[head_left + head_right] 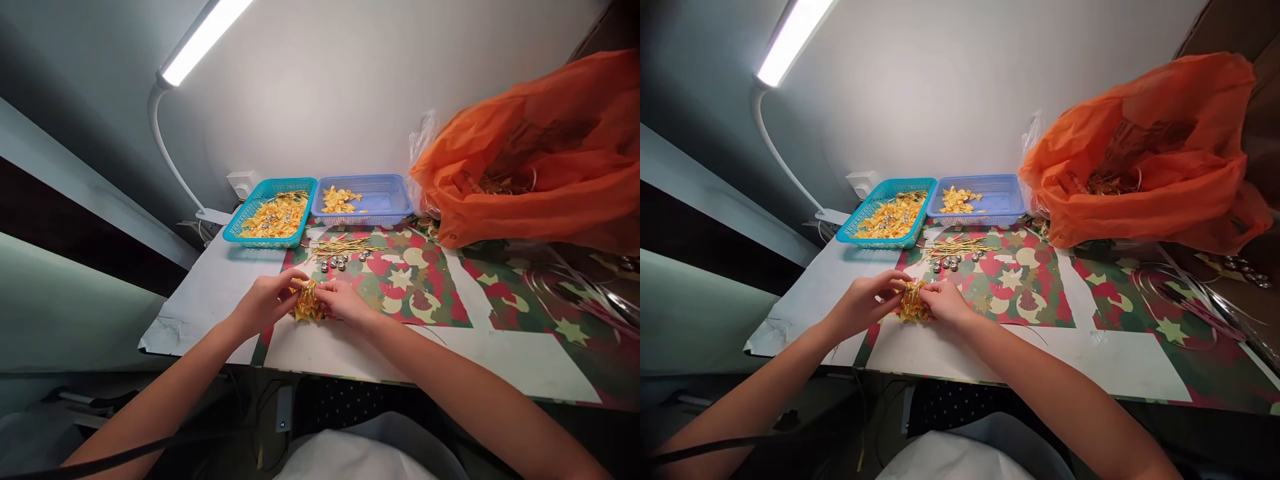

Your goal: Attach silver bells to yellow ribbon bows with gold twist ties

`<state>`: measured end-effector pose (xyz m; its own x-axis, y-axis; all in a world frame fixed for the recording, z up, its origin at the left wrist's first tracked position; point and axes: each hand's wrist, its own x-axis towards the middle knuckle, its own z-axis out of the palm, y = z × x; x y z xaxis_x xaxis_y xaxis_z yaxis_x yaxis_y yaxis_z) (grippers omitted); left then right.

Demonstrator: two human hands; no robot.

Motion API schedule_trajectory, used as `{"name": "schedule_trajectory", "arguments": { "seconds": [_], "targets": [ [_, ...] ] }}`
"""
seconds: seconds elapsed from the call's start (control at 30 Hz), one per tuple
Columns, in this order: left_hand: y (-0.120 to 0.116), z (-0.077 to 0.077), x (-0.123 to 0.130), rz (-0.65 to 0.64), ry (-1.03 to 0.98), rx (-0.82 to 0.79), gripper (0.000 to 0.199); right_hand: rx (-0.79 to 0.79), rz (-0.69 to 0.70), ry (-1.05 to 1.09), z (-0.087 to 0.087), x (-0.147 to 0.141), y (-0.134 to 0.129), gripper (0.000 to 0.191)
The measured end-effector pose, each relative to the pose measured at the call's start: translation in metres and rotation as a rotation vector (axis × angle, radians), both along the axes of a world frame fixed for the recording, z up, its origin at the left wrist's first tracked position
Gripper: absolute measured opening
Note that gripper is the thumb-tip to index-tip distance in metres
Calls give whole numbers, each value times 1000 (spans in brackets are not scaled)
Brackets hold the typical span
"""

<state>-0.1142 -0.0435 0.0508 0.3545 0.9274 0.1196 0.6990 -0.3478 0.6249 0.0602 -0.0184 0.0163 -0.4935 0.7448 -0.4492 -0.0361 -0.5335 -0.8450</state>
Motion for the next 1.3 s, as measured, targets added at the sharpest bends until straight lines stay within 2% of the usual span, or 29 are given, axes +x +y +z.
{"name": "schedule_trajectory", "arguments": {
  "seconds": [0.2, 0.53, 0.7, 0.83, 1.1, 1.3],
  "targets": [
    [-2, -7, -5, 52, -109, -31, 19, 36, 47, -3, -3, -7, 3, 28],
    [-2, -10, -9, 133, -319, -214, 23, 152, 148, -41, -1, -2, 1, 17],
    [-3, -11, -8, 158, -409, -253, 25, 221, 147, -144, 0, 3, -1, 15],
    [-4, -10, -8, 158, -360, -209, 24, 299, 160, -262, -2, 5, -2, 18],
    [-6, -4, -11, 114, -119, 23, 18, 316, 187, -242, 0, 4, -2, 18],
    [-8, -5, -16, 88, -88, -20, 23, 332, 184, -290, 5, 14, 1, 16]
  ]
}}
